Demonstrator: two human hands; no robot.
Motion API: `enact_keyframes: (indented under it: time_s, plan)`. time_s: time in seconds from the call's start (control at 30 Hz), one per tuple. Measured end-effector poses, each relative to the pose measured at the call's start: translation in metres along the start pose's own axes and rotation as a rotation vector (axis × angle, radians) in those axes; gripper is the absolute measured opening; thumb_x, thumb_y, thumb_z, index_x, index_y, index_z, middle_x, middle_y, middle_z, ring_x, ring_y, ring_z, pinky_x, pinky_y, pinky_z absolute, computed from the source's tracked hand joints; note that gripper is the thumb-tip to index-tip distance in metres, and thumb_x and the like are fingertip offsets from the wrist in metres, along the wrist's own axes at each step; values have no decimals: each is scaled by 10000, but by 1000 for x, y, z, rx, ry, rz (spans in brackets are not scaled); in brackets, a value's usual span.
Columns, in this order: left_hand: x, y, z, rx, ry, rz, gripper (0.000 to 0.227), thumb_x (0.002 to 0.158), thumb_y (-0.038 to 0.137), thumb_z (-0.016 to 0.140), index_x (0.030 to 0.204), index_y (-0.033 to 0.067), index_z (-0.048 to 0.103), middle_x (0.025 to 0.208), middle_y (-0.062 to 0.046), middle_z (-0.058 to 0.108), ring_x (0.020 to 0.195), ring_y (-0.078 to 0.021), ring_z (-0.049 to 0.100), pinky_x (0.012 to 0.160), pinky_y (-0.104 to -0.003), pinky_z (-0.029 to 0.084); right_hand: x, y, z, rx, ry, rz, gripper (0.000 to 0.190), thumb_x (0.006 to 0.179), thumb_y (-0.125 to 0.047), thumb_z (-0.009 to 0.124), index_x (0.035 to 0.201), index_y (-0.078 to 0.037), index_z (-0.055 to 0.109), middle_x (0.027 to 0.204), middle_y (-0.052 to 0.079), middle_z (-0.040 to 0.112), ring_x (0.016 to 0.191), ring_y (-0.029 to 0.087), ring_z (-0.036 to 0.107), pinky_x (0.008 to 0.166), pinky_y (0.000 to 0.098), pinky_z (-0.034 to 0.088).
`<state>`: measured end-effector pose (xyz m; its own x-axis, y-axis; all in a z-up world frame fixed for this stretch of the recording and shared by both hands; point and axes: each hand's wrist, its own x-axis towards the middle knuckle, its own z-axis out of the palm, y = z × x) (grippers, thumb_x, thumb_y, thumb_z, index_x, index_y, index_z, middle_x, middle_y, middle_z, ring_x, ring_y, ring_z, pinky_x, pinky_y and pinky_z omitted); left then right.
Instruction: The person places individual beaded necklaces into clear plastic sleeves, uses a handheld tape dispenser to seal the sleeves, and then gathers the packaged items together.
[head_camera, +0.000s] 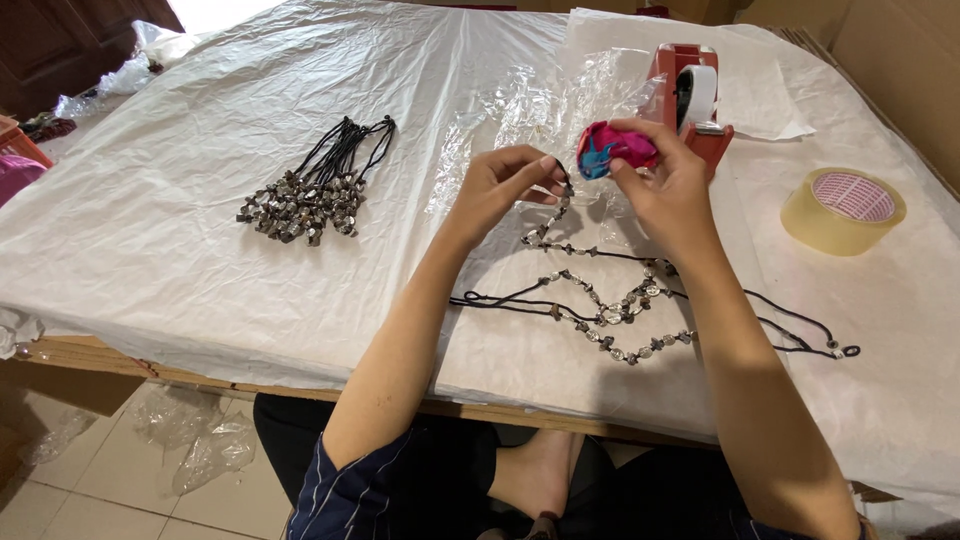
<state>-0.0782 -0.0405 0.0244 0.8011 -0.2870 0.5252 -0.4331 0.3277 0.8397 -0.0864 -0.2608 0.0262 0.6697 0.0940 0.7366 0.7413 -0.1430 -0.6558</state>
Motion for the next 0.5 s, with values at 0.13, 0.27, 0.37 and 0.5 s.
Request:
enact_keyframes:
  time_s: [0.13, 0.27, 0.37, 0.5]
  plan:
    - [-1, 2, -1, 24, -27, -15, 247, 971, 207, 713, 978, -38, 738, 920, -189, 738, 845, -249, 746, 762, -397, 658, -3, -2, 3, -152, -34, -113, 436, 883, 86, 780, 1297, -35, 712, 1124, 147, 619, 1081, 244, 637, 957, 350, 551]
    - [0, 3, -4, 95, -138, -47, 235, 960, 248, 679, 991, 21, 730, 908, -104, 751, 809, -168, 752, 788, -286, 675, -7, -32, 16, -80, -219, 114, 452, 964, -5, 661, 1402, -77, 571, 1385, 177, 545, 1316, 284, 550, 1131, 351, 493]
    - [2, -1, -6, 118, -152, -37, 207, 962, 242, 687, 994, 44, 739, 876, -78, 748, 768, -141, 734, 762, -249, 656, -8, -32, 23, 37, -249, 223, 567, 907, -14, 711, 1439, -95, 530, 1487, 166, 540, 1384, 249, 537, 1183, 336, 444]
    - [-1, 11, -4, 253, -183, -32, 278, 962, 340, 667, 928, 77, 750, 757, -12, 712, 658, -78, 650, 612, -173, 526, -9, -26, 30, -31, -207, 365, 470, 844, -73, 800, 1291, -84, 659, 1185, 72, 716, 1094, 127, 678, 1008, 232, 550]
